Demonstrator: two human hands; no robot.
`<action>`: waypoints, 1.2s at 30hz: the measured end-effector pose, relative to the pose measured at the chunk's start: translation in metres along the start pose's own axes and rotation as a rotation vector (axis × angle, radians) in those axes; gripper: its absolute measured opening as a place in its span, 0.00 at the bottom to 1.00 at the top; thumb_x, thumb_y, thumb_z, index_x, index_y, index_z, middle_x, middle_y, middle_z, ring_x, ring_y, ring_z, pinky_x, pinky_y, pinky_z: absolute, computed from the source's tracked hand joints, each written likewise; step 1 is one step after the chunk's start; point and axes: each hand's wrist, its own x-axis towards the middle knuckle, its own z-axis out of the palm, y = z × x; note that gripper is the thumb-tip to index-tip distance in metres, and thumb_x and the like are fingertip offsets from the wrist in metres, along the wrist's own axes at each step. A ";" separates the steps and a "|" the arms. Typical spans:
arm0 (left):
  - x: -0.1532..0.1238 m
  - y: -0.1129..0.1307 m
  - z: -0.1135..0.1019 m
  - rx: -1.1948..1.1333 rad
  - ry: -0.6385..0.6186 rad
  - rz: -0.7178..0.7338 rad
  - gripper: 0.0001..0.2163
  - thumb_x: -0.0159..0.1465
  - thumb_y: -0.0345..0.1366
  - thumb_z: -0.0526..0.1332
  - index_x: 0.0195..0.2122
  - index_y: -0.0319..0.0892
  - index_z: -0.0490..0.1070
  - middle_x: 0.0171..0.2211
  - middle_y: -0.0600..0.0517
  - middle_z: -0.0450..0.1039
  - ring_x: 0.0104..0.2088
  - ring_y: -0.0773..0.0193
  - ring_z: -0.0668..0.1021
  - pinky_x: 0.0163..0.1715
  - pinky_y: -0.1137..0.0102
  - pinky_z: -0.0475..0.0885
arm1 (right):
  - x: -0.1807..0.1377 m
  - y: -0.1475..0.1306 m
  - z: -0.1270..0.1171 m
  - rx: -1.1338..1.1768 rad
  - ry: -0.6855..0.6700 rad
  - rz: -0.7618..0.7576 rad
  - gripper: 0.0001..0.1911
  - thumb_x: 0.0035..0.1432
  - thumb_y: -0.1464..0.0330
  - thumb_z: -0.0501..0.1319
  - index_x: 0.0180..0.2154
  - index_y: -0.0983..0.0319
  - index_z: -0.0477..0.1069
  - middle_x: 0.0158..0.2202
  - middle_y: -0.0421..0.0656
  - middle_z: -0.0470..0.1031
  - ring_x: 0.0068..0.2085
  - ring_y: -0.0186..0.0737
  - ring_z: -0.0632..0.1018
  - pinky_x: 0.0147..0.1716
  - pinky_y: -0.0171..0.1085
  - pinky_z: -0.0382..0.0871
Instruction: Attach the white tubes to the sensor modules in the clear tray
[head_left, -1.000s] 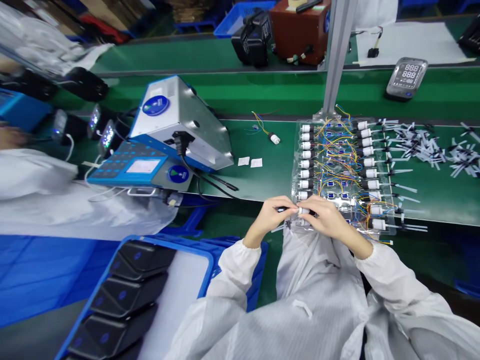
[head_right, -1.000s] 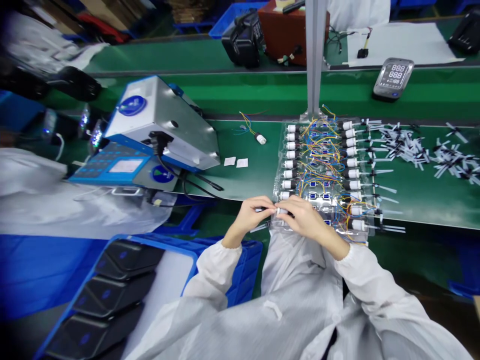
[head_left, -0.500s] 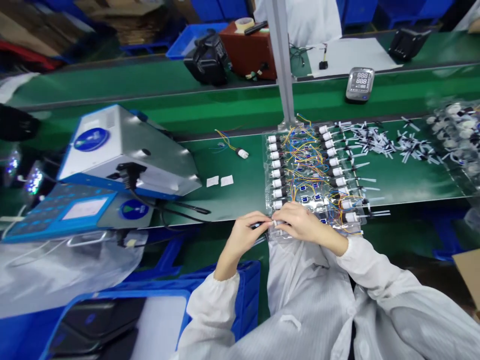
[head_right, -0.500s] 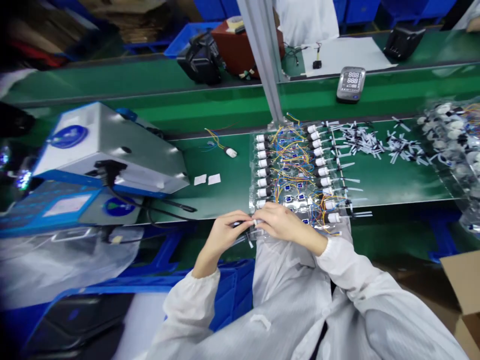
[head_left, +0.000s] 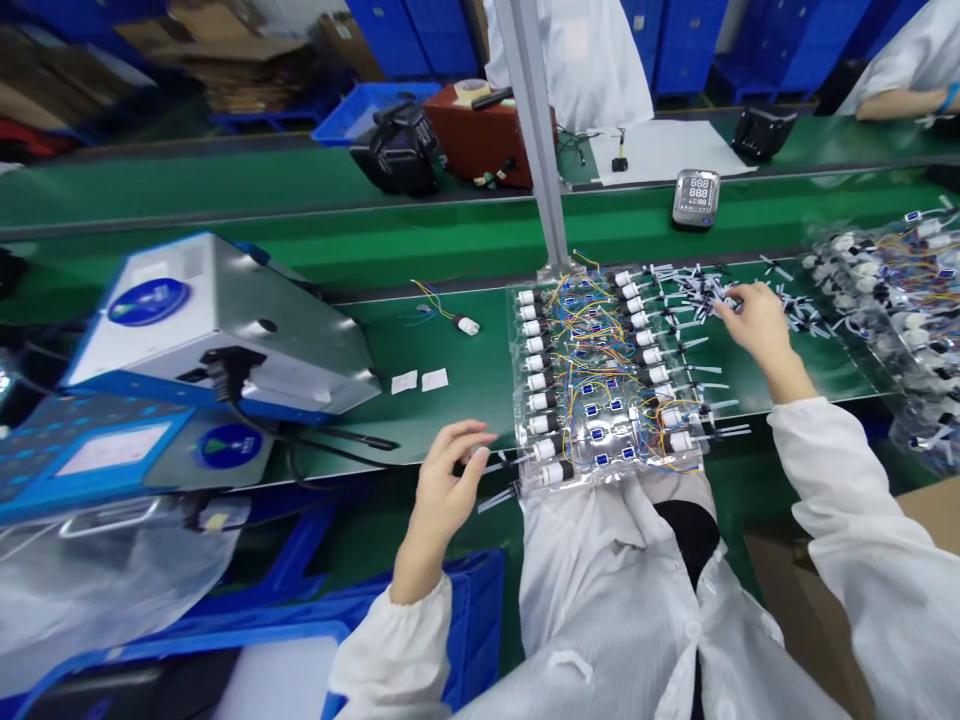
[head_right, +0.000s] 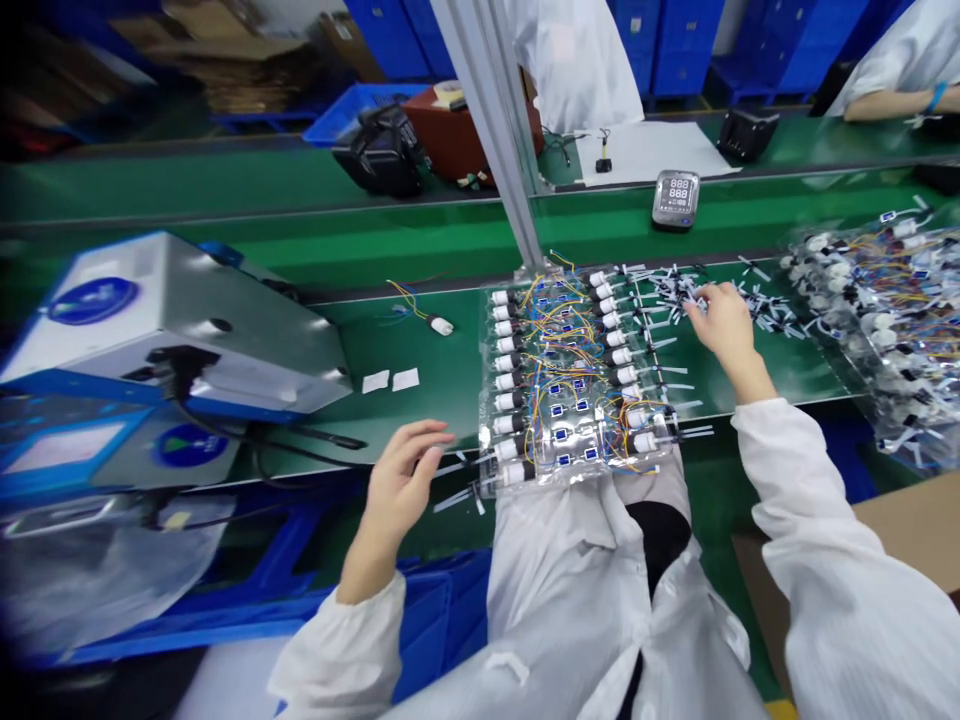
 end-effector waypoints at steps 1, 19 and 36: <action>0.001 0.002 -0.001 -0.012 0.043 0.005 0.11 0.73 0.40 0.59 0.44 0.43 0.80 0.51 0.44 0.75 0.53 0.54 0.78 0.45 0.65 0.76 | 0.006 0.016 0.013 -0.051 -0.033 0.035 0.14 0.65 0.64 0.63 0.46 0.67 0.79 0.47 0.58 0.78 0.47 0.52 0.78 0.51 0.48 0.71; 0.036 0.086 0.026 -0.686 -0.019 0.040 0.30 0.65 0.48 0.70 0.66 0.43 0.70 0.58 0.37 0.77 0.52 0.48 0.84 0.45 0.60 0.83 | -0.136 -0.226 -0.015 0.837 -0.058 -0.273 0.06 0.66 0.66 0.65 0.33 0.56 0.75 0.29 0.41 0.77 0.29 0.40 0.77 0.30 0.41 0.72; 0.042 -0.009 0.024 -0.671 -0.018 -0.303 0.17 0.68 0.46 0.67 0.49 0.37 0.76 0.32 0.47 0.81 0.22 0.68 0.80 0.20 0.75 0.72 | -0.109 -0.249 0.078 0.163 -0.492 -0.922 0.10 0.67 0.76 0.59 0.46 0.61 0.76 0.45 0.50 0.74 0.45 0.48 0.71 0.42 0.44 0.66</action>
